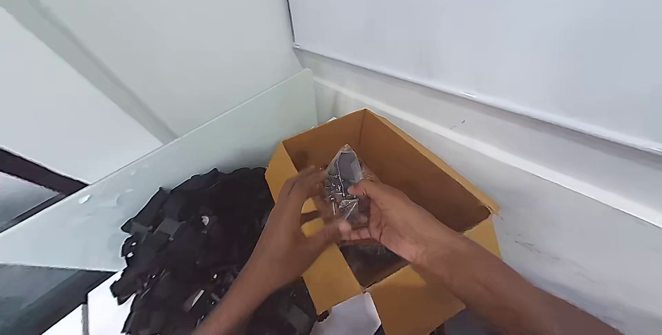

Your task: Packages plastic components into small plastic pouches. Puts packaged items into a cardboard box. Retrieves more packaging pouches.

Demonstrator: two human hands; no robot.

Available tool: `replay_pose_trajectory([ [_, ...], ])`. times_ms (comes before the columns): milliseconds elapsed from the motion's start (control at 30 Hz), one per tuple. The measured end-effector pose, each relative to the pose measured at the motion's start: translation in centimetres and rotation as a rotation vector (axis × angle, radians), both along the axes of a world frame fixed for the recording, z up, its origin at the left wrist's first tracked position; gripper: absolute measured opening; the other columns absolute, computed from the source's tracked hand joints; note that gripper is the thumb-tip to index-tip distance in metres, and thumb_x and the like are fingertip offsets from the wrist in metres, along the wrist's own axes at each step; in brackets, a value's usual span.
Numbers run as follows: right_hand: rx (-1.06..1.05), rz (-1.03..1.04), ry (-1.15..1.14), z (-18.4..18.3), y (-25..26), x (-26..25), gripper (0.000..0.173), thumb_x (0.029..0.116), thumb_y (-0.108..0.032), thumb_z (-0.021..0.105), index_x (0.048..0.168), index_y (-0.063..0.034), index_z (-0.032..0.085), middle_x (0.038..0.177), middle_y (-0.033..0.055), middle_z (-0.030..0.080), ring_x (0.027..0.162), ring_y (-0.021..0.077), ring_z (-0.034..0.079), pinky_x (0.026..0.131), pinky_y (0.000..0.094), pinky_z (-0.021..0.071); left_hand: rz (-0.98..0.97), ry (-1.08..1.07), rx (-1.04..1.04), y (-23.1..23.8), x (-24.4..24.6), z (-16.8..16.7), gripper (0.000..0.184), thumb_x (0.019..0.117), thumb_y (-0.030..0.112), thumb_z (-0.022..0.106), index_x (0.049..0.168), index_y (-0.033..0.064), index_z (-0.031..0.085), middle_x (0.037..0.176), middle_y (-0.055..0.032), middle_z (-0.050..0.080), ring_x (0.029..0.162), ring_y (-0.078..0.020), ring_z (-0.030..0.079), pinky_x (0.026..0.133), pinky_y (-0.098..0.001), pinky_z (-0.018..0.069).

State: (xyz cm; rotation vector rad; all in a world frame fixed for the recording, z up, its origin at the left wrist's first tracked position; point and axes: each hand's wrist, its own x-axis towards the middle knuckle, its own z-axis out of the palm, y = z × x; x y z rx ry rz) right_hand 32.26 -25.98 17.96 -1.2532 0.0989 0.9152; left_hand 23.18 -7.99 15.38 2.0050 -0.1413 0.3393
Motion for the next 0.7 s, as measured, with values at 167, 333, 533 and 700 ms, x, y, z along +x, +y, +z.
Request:
replay_pose_trajectory([
  [167,0.209,0.035,0.140,-0.5,3.7,-7.9,0.025,0.1081,-0.022,0.046,0.119,-0.0020,0.056,0.098,0.0152,0.070,0.084,0.0263,0.073,0.072,0.0427,0.0641,0.223,-0.248,-0.075,0.6,-10.3,-2.1,0.065,0.0821,0.030,0.087,0.132,0.0046,0.054,0.148,-0.0185,0.047,0.121,-0.0292,0.064,0.090,-0.0407,0.0650],
  [333,0.229,0.102,0.339,-3.9,8.9,-13.5,0.033,0.1091,-0.028,0.043,0.116,-0.0004,0.060,0.096,0.0164,0.071,0.082,0.0266,0.073,0.075,0.0440,0.0630,0.606,-0.095,0.323,2.8,-17.1,-3.5,0.027,0.0943,0.037,0.071,0.103,0.0117,0.073,0.116,-0.0046,0.063,0.097,-0.0045,0.066,0.079,-0.0192,0.0610],
  [533,0.147,0.208,0.440,-7.0,13.4,-17.1,0.038,0.1089,-0.034,0.044,0.123,-0.0011,0.057,0.099,0.0165,0.070,0.083,0.0280,0.073,0.077,0.0463,0.0624,0.711,0.135,0.415,5.6,-21.1,-5.0,0.023,0.0969,0.034,0.062,0.101,0.0139,0.073,0.092,0.0019,0.070,0.084,-0.0086,0.068,0.076,-0.0290,0.0580],
  [700,0.039,0.352,0.328,-8.1,15.2,-17.5,0.050,0.1096,-0.045,0.040,0.123,-0.0004,0.059,0.095,0.0178,0.073,0.078,0.0290,0.074,0.070,0.0428,0.0636,0.633,0.195,-0.112,7.8,-22.6,-3.9,0.014,0.0986,0.022,0.064,0.105,0.0097,0.068,0.087,0.0023,0.070,0.075,-0.0057,0.067,0.068,-0.0235,0.0577],
])
